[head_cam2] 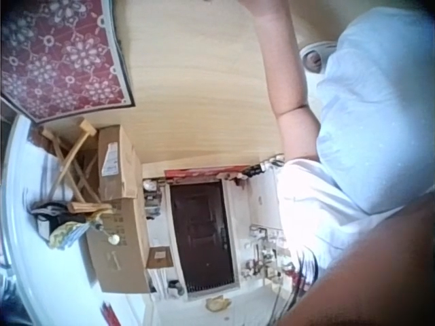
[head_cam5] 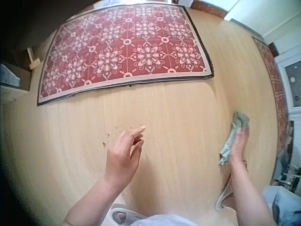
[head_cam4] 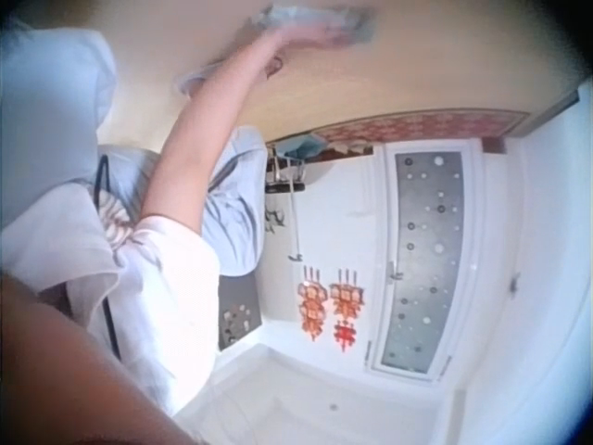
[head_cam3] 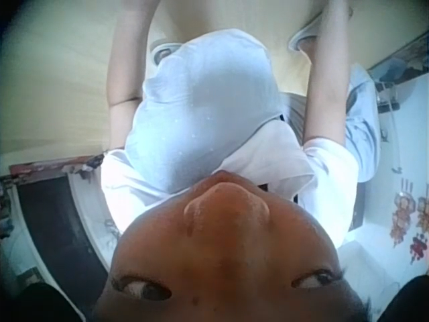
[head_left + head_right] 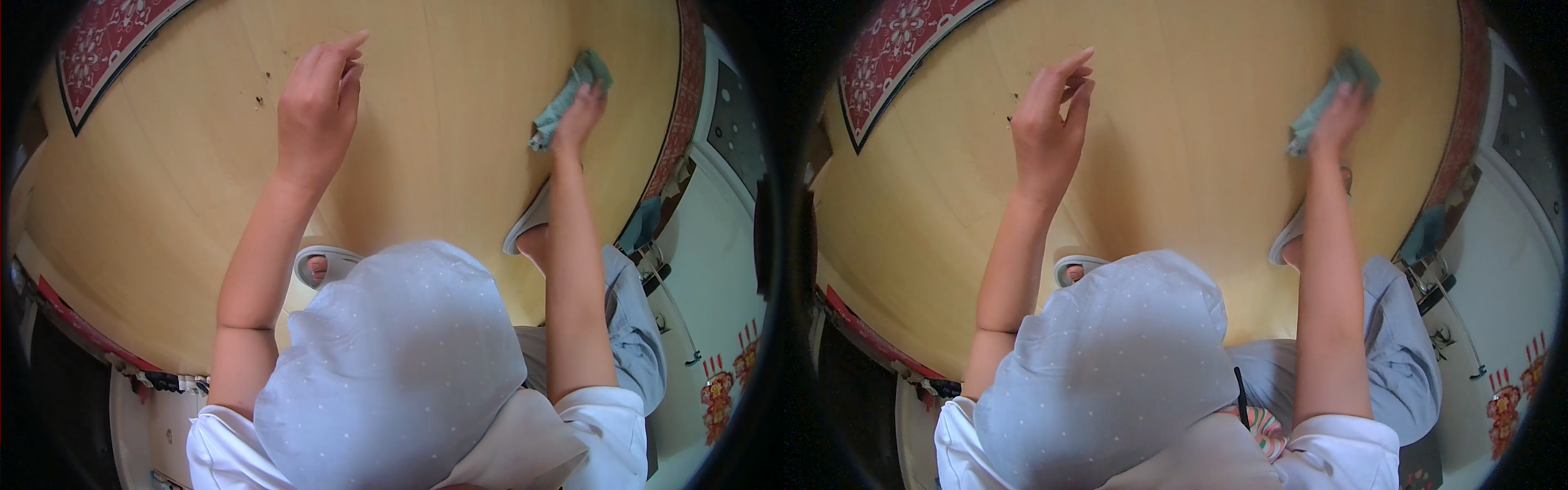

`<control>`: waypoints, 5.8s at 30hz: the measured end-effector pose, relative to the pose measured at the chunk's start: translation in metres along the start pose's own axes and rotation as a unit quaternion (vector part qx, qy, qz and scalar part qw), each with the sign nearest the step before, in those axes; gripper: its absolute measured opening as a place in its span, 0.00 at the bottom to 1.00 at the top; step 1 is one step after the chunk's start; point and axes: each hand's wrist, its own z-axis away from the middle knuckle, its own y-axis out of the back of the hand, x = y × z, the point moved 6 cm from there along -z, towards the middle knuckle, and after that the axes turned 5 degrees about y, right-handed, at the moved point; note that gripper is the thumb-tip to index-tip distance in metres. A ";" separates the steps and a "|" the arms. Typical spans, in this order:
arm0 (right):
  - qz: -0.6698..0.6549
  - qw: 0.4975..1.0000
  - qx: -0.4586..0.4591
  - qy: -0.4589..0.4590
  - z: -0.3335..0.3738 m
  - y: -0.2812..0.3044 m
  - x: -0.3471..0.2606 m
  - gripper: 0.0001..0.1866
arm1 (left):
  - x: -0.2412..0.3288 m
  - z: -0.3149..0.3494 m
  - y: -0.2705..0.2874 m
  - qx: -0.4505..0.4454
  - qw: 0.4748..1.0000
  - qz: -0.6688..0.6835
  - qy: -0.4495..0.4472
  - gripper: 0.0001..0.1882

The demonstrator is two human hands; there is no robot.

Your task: The person wipes the floor with a cloth, moving it in circular and back-and-forth motions. They pick up small debris by hand and rinse the cloth in a basin of water multiple times.

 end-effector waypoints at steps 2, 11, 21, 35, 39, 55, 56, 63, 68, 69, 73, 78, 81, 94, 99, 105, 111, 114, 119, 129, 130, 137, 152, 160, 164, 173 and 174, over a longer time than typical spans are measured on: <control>-0.028 1.000 0.010 0.002 0.023 -0.015 -0.051 0.28 | -0.001 0.003 0.005 0.003 1.000 -0.005 0.010 0.17; -0.084 0.982 0.160 -0.058 -0.001 0.035 -0.014 0.30 | -0.002 0.006 0.005 0.014 1.000 0.010 0.020 0.15; -0.061 0.993 -0.035 0.095 -0.092 -0.009 0.064 0.29 | 0.003 0.009 0.015 0.024 0.998 0.022 0.054 0.15; -0.097 0.921 -0.129 0.353 0.049 -0.066 -0.306 0.26 | 0.008 0.016 0.018 0.054 0.988 -0.127 0.066 0.23; -0.219 0.916 -0.135 0.306 0.039 -0.062 -0.294 0.34 | -0.001 0.023 0.024 0.104 0.969 -0.219 0.041 0.25; -0.430 0.782 -0.450 -0.028 0.025 -0.039 -0.297 0.21 | -0.040 0.031 0.032 0.124 0.980 -0.145 0.047 0.15; -0.514 0.725 -0.440 -0.127 0.029 -0.039 -0.289 0.21 | -0.041 0.031 0.031 0.127 0.981 -0.138 0.050 0.15; -0.734 0.445 -0.385 -0.339 0.014 -0.025 -0.196 0.22 | -0.033 0.010 0.017 0.108 0.987 -0.100 0.063 0.14; -0.730 0.493 -0.300 -0.366 0.012 -0.003 -0.181 0.23 | -0.003 -0.003 0.011 0.092 0.996 0.012 0.006 0.17; -0.720 0.506 -0.303 -0.367 0.014 0.000 -0.181 0.23 | 0.005 -0.005 0.009 0.090 0.996 0.012 0.006 0.17; -0.700 0.561 -0.321 -0.304 0.028 0.004 -0.218 0.25 | 0.035 -0.016 -0.002 0.010 0.987 0.156 0.031 0.18; -0.715 0.509 -0.341 -0.336 0.056 -0.007 -0.249 0.26 | 0.036 -0.021 -0.007 -0.091 0.944 0.289 0.133 0.21; -0.739 0.480 -0.305 -0.362 0.065 -0.015 -0.260 0.26 | 0.031 -0.017 -0.013 -0.134 0.935 0.292 0.152 0.20; -0.595 0.682 -0.044 -0.423 0.018 -0.023 -0.163 0.20 | 0.020 0.007 -0.036 -0.113 0.866 0.398 0.279 0.16; -0.403 0.882 0.094 -0.225 -0.061 0.008 -0.089 0.18 | -0.006 0.021 -0.001 -0.066 0.900 0.306 0.302 0.11; 0.004 0.999 0.005 0.045 -0.113 -0.052 -0.110 0.23 | -0.026 0.025 0.040 0.046 0.923 0.226 0.307 0.09; -0.042 0.957 -0.033 0.287 -0.002 -0.080 -0.312 0.25 | -0.035 0.035 0.069 0.110 0.940 0.160 0.279 0.12; -0.143 0.914 -0.125 0.359 0.057 -0.078 -0.377 0.29 | -0.036 0.036 0.078 0.151 0.958 0.048 0.239 0.16; -0.227 0.871 -0.166 0.403 0.059 -0.067 -0.377 0.34 | -0.028 0.036 0.064 0.096 0.970 -0.179 0.136 0.31; -0.216 0.976 -0.036 0.006 -0.026 0.025 -0.138 0.26 | -0.031 0.043 0.004 0.001 0.979 -0.191 0.074 0.35; -0.208 0.976 -0.017 -0.059 -0.021 0.027 -0.110 0.26 | -0.027 0.041 -0.003 -0.007 0.983 -0.176 0.053 0.35; -0.157 0.987 -0.026 -0.033 0.030 -0.013 -0.131 0.31 | -0.005 0.044 -0.008 -0.026 0.995 -0.095 -0.034 0.26; -0.795 0.310 -0.433 -0.291 0.074 -0.037 -0.295 0.18 | -0.035 0.045 0.034 0.084 0.879 0.385 0.269 0.15; -0.861 0.275 -0.300 -0.306 0.059 0.002 -0.295 0.18 | 0.020 0.034 -0.003 -0.055 0.796 0.546 0.256 0.14; -0.850 0.307 -0.330 -0.274 0.063 0.000 -0.289 0.20 | 0.033 0.031 -0.010 -0.088 0.805 0.543 0.222 0.13; -0.835 0.305 -0.338 -0.308 0.079 -0.004 -0.290 0.26 | 0.032 0.021 -0.014 -0.051 0.818 0.516 0.250 0.07; -0.828 0.320 -0.329 -0.324 0.081 -0.005 -0.287 0.26 | 0.031 0.019 -0.015 -0.041 0.845 0.466 0.258 0.07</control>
